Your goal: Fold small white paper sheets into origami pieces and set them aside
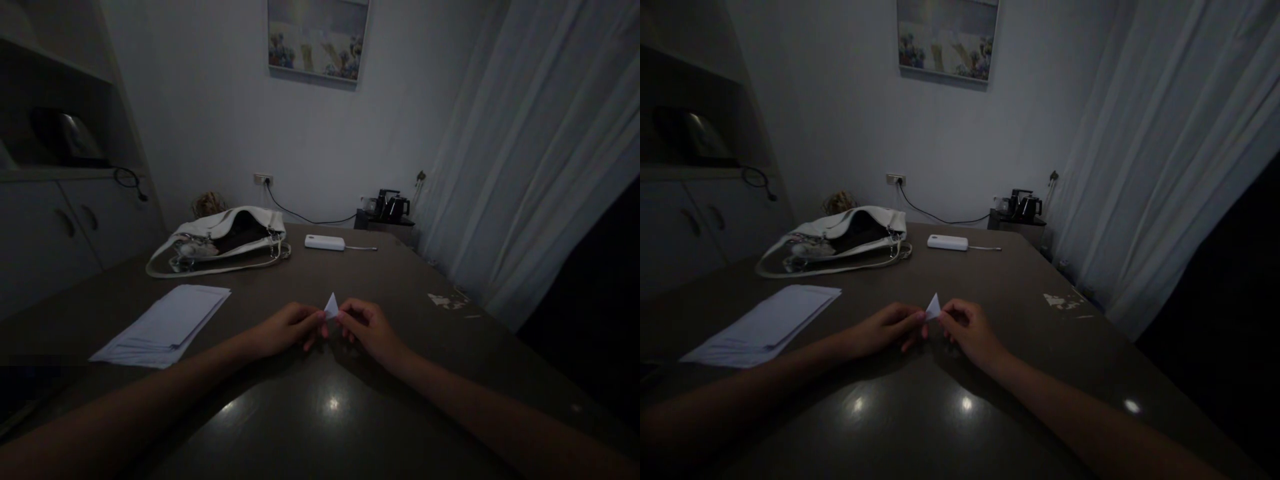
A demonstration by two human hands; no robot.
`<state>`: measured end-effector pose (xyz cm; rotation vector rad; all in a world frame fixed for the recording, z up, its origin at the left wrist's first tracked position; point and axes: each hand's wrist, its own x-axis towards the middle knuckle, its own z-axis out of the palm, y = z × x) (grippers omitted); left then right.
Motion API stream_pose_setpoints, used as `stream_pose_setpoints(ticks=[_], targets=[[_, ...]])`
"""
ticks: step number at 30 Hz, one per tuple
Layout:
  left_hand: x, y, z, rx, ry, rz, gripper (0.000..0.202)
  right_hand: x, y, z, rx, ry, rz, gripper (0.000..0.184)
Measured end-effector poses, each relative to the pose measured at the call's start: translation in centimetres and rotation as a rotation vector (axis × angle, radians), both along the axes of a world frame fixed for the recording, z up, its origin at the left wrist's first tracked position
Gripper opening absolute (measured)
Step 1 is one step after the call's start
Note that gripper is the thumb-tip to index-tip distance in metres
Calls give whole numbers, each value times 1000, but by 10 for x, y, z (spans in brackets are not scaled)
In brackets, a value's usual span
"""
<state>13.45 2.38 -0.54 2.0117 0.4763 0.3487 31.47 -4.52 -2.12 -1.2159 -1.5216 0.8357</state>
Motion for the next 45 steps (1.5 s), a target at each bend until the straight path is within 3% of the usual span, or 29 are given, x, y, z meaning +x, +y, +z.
stream_pose_setpoints(ticks=[18,29,33,38,45], targets=[[-2,1,1,-16,-4,-18,40,-3,-2,3,24,-26,-36,19],[-3,4,-4,-66,-19,-32,46,-2,0,1,32,-9,31,20],[-1,2,-3,-12,-13,-8,53,-2,-1,0,-27,12,156,21],[0,2,-5,29,3,-14,53,-1,-2,-1,-21,5,197,19],[0,-3,-1,312,56,67,47,-1,-1,1,-36,-14,176,19]])
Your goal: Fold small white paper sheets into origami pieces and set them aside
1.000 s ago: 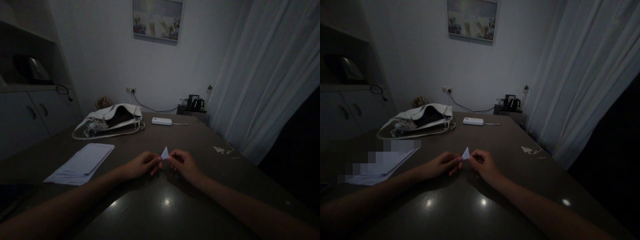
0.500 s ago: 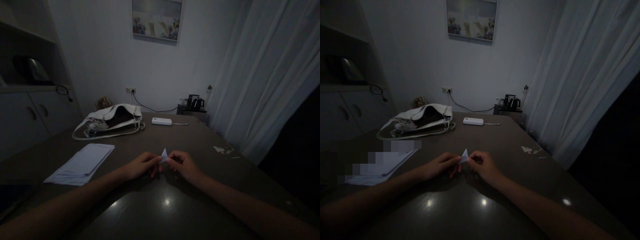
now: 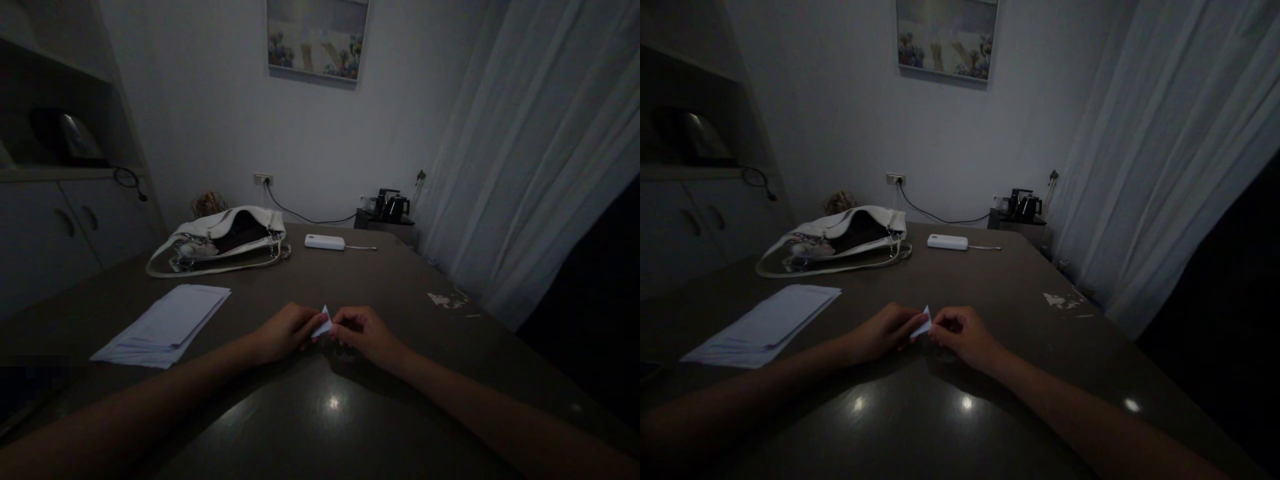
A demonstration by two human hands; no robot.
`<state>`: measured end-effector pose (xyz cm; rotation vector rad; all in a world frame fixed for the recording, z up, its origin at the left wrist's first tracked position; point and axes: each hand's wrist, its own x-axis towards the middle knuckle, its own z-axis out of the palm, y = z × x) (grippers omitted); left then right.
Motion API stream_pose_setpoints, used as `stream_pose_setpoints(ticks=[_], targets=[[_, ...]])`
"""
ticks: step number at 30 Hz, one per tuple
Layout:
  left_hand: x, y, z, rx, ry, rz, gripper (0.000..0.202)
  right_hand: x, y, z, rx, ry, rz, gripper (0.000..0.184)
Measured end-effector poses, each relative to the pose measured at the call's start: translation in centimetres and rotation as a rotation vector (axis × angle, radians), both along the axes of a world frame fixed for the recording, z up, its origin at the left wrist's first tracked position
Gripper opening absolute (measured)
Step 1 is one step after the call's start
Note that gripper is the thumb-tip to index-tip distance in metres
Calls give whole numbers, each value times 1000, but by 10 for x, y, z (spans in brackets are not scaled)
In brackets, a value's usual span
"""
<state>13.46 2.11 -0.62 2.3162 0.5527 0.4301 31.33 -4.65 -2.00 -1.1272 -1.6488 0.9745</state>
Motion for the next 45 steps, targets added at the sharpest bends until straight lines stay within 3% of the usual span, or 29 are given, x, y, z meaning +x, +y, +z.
stream_pose_setpoints(ticks=[4,10,21,27,35,40,45], targets=[[0,-2,2,57,-1,13,47,-1,-1,2,-1,-22,-19,19],[0,-2,3,-71,-26,-35,49,0,-2,3,-10,24,-23,19],[-1,0,2,-56,-49,-13,47,-2,-2,3,-41,14,-13,27],[-2,-1,2,-146,-60,-59,47,-3,-4,5,-25,-47,60,24],[-2,-1,6,-87,-107,-75,35,-1,-9,10,-56,-79,160,20],[-3,1,4,-250,-132,-58,37,-2,-6,8,-33,-76,142,21],[-1,4,0,-353,-179,-105,35,-1,-4,7,1,-7,0,25]])
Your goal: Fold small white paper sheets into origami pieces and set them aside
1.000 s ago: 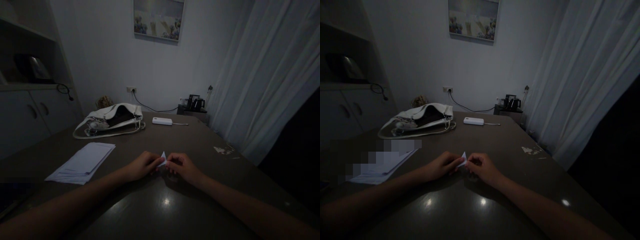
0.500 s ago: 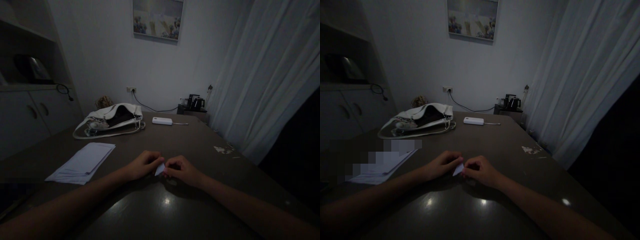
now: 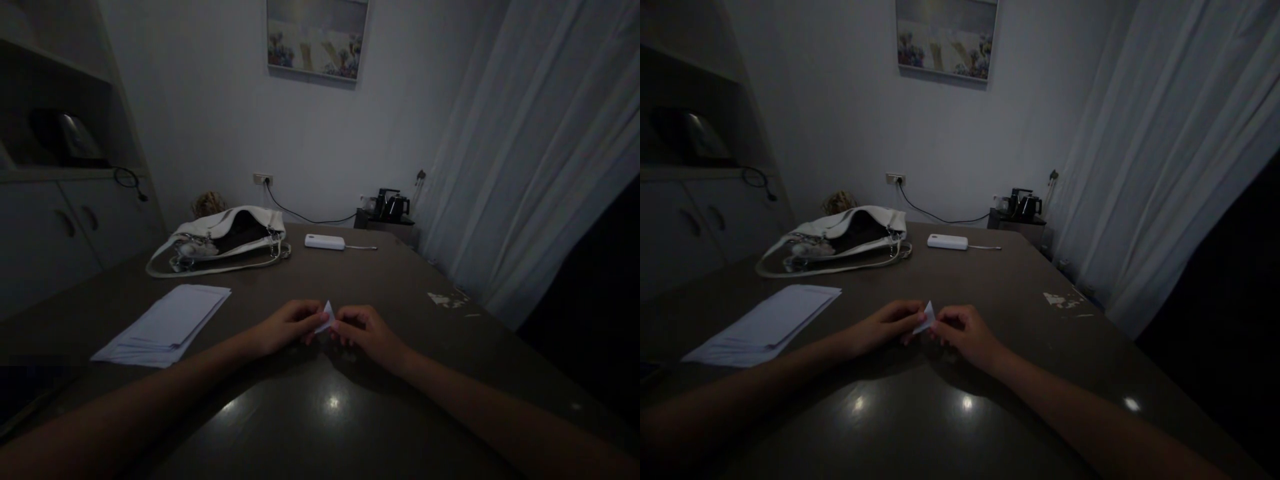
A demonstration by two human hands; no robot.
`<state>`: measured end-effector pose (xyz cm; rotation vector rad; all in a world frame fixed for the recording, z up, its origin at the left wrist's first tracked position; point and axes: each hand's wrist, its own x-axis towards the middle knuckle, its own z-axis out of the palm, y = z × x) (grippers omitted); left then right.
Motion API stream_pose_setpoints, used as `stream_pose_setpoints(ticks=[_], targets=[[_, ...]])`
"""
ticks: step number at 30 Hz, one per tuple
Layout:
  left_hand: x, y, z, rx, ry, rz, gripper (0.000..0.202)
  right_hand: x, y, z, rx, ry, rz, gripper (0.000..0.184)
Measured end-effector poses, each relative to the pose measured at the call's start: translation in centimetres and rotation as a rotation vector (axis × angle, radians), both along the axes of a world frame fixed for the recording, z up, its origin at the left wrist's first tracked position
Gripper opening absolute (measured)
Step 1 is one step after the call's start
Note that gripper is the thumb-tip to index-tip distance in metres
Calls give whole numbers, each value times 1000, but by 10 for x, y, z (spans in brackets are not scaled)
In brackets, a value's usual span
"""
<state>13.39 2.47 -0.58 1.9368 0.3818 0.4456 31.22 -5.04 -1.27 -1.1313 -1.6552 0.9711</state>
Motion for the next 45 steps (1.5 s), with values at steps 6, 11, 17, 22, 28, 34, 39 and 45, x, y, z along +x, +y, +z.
stream_pose_setpoints(ticks=[6,11,17,22,28,34,39,45], targets=[[1,0,-1,51,55,-36,40,0,0,-1,11,-14,-25,26],[1,-2,-1,94,64,18,40,0,1,-2,6,-22,-54,28],[2,-2,1,105,65,1,39,4,4,-6,15,59,-94,27],[1,0,-1,102,72,4,42,4,5,-7,11,34,-77,27],[1,-1,-1,50,60,67,43,3,5,-7,6,65,-77,28],[2,-3,2,39,49,99,37,4,5,-6,-10,92,-111,27],[0,-3,1,107,44,98,36,3,4,-4,-20,96,-114,25],[0,-2,1,27,22,82,36,2,4,-4,-10,88,-89,25]])
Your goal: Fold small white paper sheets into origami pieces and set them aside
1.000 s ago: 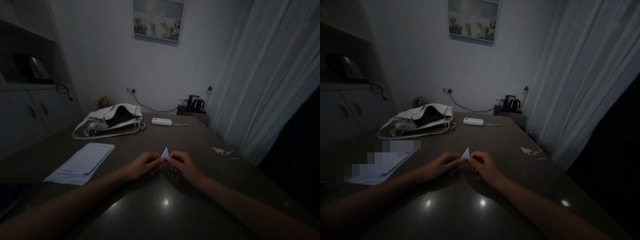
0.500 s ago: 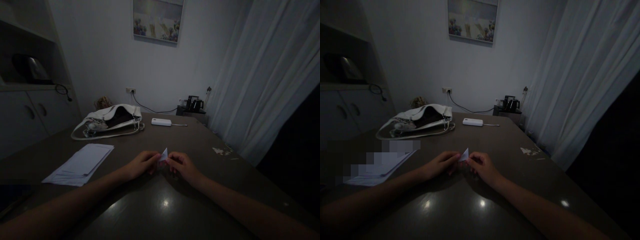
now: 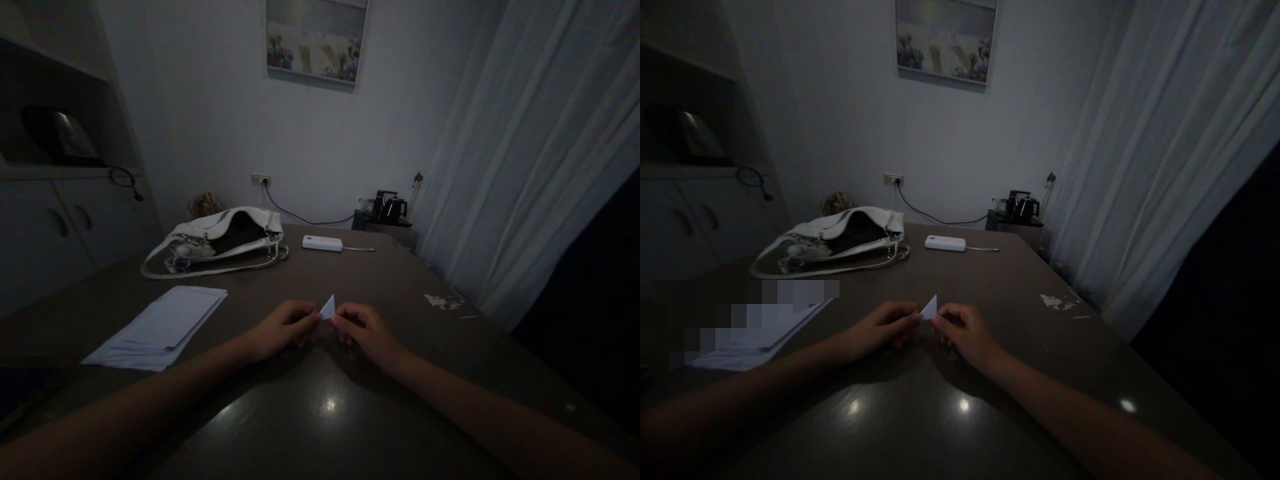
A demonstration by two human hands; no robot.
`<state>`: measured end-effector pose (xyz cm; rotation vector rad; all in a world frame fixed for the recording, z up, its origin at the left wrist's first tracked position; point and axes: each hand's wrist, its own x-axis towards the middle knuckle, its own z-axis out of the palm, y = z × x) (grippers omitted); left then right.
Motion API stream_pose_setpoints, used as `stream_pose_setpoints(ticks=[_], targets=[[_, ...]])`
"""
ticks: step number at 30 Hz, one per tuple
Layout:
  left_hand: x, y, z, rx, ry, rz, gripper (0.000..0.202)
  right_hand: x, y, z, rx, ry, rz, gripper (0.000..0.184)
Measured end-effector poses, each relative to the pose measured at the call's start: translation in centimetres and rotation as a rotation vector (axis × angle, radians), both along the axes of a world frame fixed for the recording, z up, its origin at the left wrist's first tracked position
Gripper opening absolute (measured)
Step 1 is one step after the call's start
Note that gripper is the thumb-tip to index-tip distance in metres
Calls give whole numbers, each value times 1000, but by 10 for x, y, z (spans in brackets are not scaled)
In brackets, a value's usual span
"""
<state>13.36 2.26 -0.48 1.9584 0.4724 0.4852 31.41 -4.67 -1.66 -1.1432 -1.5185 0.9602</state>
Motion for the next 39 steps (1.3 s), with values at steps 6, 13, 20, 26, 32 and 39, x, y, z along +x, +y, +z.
stream_pose_setpoints(ticks=[6,13,20,26,32,39], targets=[[2,4,-3,-66,-83,46,28,-2,-2,2,26,-55,28,25],[0,2,-1,8,-80,38,25,-3,-4,3,20,-105,14,23],[2,3,-1,-15,-103,66,25,-3,-4,4,36,-121,22,23],[2,1,2,-43,-100,68,25,-3,-4,3,24,-126,-1,25],[2,2,0,-64,-130,63,26,-1,-1,0,-25,-31,-33,24],[3,3,-2,-76,-129,63,25,0,-1,-1,4,-39,10,20]])
